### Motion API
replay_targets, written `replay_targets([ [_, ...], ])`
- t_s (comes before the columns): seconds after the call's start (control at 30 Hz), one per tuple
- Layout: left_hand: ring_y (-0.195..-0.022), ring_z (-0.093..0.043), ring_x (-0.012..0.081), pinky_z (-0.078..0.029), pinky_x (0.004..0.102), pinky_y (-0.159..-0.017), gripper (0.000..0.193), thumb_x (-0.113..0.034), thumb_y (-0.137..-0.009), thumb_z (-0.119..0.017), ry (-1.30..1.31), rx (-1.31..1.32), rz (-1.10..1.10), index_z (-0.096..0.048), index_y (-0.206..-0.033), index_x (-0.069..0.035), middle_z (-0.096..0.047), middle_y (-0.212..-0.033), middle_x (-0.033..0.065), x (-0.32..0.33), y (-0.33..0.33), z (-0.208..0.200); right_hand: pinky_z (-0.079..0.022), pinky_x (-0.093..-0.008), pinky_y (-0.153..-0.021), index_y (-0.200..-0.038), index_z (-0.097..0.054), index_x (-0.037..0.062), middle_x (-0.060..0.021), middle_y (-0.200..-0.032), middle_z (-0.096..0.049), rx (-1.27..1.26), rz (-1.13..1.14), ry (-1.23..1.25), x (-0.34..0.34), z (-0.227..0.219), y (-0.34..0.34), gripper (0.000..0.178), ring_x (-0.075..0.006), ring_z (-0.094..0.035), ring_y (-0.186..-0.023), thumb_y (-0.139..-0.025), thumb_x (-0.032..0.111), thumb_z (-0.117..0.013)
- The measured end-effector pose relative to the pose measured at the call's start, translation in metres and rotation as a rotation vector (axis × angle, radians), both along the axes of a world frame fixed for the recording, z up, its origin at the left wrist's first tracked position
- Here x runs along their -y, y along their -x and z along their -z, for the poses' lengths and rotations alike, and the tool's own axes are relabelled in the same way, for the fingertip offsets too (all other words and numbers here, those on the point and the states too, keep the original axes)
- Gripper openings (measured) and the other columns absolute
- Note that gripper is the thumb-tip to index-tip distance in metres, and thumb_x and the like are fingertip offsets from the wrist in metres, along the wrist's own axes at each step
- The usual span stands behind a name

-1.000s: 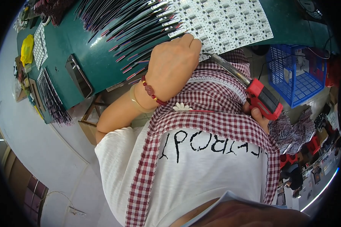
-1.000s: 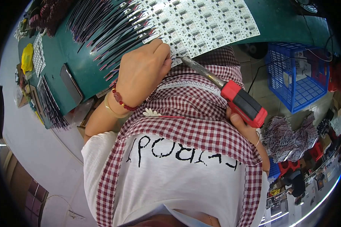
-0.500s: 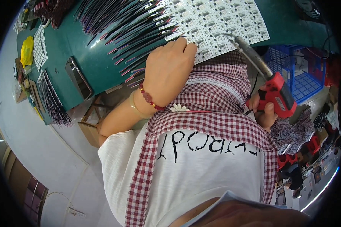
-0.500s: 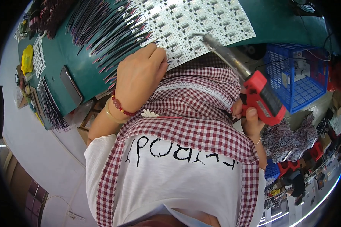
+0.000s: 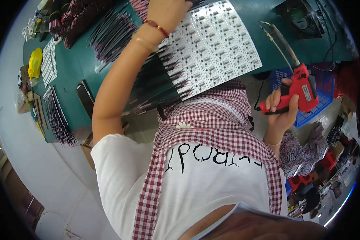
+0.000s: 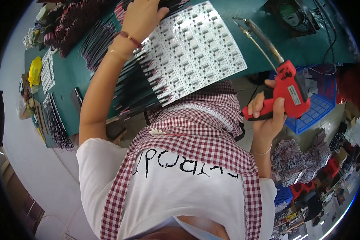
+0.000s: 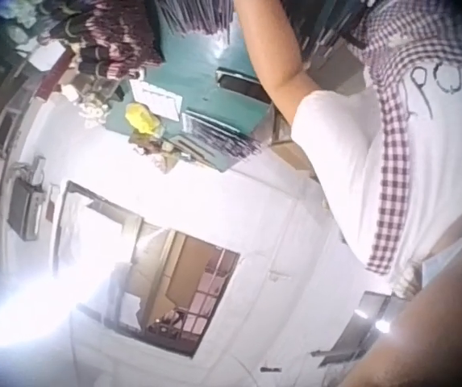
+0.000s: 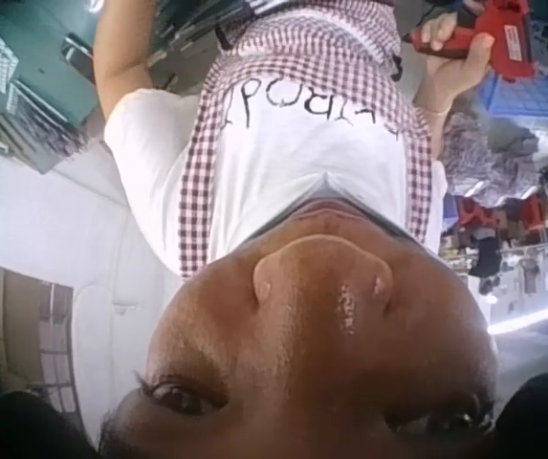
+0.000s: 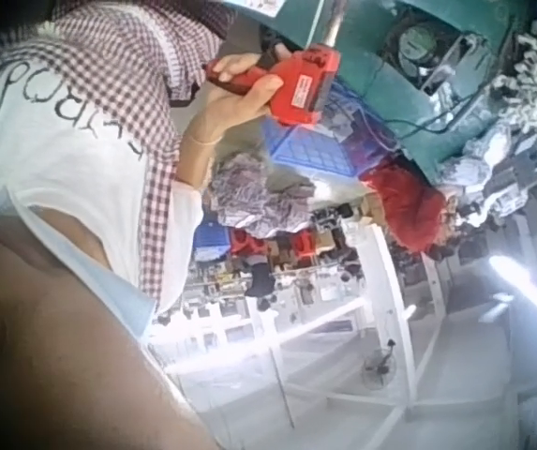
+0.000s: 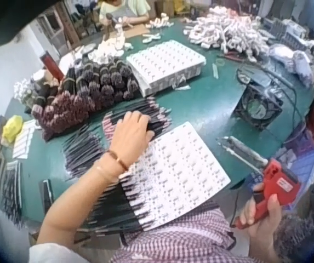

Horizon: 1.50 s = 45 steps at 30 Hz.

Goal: The person assembles LED circuit board panels by attaching wires to them with a handheld soldering gun.

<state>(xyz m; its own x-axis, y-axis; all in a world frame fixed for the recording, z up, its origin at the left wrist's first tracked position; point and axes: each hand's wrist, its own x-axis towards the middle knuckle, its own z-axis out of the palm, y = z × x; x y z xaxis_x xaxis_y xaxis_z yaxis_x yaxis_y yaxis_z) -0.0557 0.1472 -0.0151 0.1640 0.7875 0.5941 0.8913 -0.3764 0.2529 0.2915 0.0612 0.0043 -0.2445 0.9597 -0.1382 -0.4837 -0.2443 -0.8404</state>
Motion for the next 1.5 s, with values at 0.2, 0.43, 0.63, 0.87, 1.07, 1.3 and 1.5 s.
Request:
replay_targets([
  [0.2,-0.095,-0.049,0.0306,-0.040,0.0430,-0.078,0.022,-0.017,-0.076,-0.064,0.471,-0.277,-0.233,-0.053,-0.090,-0.003,-0.052,-0.092,0.0131,-0.018,-0.004,-0.031,-0.035,-0.0239,-0.046,-0.120,-0.042,-0.0016,-0.0056,-0.060,-0.045,0.019,0.143,-0.023,0.019,-0.005,0.002,0.046,-0.0096,-0.037,-0.046,-0.097,0.039,-0.041],
  [0.43,-0.086,-0.052,0.0429,-0.042,0.0470,-0.073,0.018,-0.009,-0.084,-0.056,0.300,0.101,-0.266,-0.044,-0.093,0.002,-0.052,-0.088,0.0272,-0.030,0.036,-0.035,-0.034,-0.0244,-0.046,-0.117,-0.042,-0.0011,-0.0055,-0.061,-0.045,0.059,0.238,-0.002,0.003,-0.028,0.010,0.044,-0.0095,-0.037,-0.046,-0.097,0.038,-0.041],
  [0.63,-0.052,-0.044,0.0086,-0.035,0.0214,-0.046,0.010,-0.011,-0.091,-0.055,0.087,0.999,-0.055,-0.052,-0.092,-0.002,-0.049,-0.064,0.0012,0.004,0.039,-0.084,-0.035,-0.0246,-0.047,-0.117,-0.041,-0.0022,-0.0055,-0.061,-0.046,-0.007,0.173,-0.087,-0.003,-0.036,0.016,0.045,-0.0093,-0.038,-0.046,-0.097,0.037,-0.042],
  [0.87,-0.057,-0.047,0.0047,-0.038,0.0175,-0.051,0.021,-0.023,-0.096,-0.053,0.153,1.124,0.025,-0.048,-0.102,-0.003,-0.053,-0.075,0.0002,0.039,0.028,-0.046,-0.037,-0.0249,-0.046,-0.117,-0.042,-0.0023,-0.0057,-0.062,-0.047,-0.003,0.095,-0.090,-0.005,-0.036,0.031,0.045,-0.0090,-0.039,-0.046,-0.096,0.038,-0.044],
  [1.07,-0.061,-0.042,0.0000,-0.033,0.0164,-0.053,0.007,-0.004,-0.086,-0.059,0.242,1.148,-0.074,-0.063,-0.093,-0.003,-0.054,-0.074,-0.0055,0.039,0.014,-0.092,-0.036,-0.0242,-0.045,-0.116,-0.042,-0.0028,-0.0048,-0.060,-0.047,0.071,0.045,-0.135,-0.005,-0.047,0.040,0.046,-0.0081,-0.039,-0.045,-0.095,0.038,-0.045],
  [1.3,-0.059,-0.044,0.0010,-0.035,0.0192,-0.052,0.011,-0.009,-0.079,-0.067,0.576,0.869,-0.182,-0.064,-0.085,0.000,-0.054,-0.065,-0.0058,0.069,0.006,-0.116,-0.040,-0.0264,-0.048,-0.120,-0.045,-0.0078,-0.0075,-0.060,-0.049,0.074,-0.034,-0.055,-0.004,-0.053,0.056,0.051,-0.0112,-0.043,-0.047,-0.092,0.034,-0.053],
  [1.5,-0.056,-0.054,0.0132,-0.042,0.0270,-0.055,0.013,-0.009,-0.079,-0.066,0.626,0.449,-0.271,-0.063,-0.085,0.002,-0.061,-0.067,0.0076,0.092,0.029,-0.088,-0.039,-0.0257,-0.048,-0.120,-0.045,-0.0058,-0.0064,-0.058,-0.047,0.194,-0.152,0.024,-0.006,-0.046,0.068,0.053,-0.0104,-0.042,-0.047,-0.092,0.038,-0.053],
])
